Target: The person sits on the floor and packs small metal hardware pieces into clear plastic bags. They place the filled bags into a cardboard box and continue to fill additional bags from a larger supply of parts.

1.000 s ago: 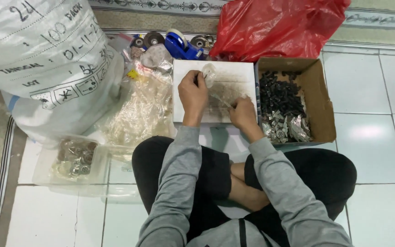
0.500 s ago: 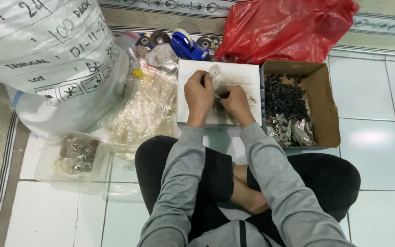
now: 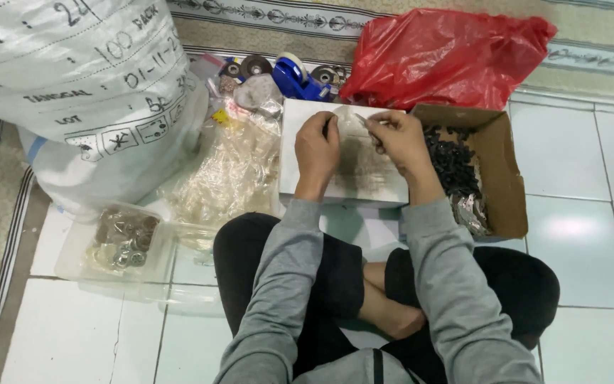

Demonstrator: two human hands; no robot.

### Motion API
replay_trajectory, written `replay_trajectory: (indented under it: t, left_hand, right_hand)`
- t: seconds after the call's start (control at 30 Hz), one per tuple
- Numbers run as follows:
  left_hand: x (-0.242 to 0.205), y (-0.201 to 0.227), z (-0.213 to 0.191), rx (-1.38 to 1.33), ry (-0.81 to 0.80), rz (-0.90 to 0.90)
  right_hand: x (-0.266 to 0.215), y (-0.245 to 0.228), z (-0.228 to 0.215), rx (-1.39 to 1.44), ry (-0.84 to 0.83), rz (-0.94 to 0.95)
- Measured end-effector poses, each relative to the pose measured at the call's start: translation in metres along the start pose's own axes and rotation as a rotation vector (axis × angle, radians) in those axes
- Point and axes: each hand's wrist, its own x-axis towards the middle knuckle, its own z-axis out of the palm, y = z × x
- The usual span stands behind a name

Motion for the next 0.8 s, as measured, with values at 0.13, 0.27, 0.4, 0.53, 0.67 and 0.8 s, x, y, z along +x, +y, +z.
replay_trajectory:
  t: [0.13,0.27,0.4,0.53,0.67,0.8]
  left_hand:
    - [-0.002,-0.002,0.005,0.017,-0.045,0.019]
    - [-0.004,-0.008,0.008,0.023,-0.054,0.020]
    - [-0.003,-0.009,0.007,0.014,-0.072,0.002]
    - [-0.002,-0.009,0.009,0.000,-0.075,0.002]
    - [0.001,0.000,0.005,-0.049,-0.098,-0.029]
    - [0.001,-0.006,0.004,-0.028,-0.178,-0.058]
  right_hand:
    - [0.018,-0.015,0.009,-0.220,0.011,-0.032]
    - [0.041,0.001,0.032,-0.554,-0.047,-0.023]
    - [0.023,-0.015,0.039,-0.557,-0.112,-0.058]
    - [0.026,-0.004,0.020,-0.574,-0.141,-0.153]
    - [0.030,-0.009,0.004,-0.508,-0.059,-0.278]
    - [0.046,0.037,0.003,-0.245,-0.233,-0.183]
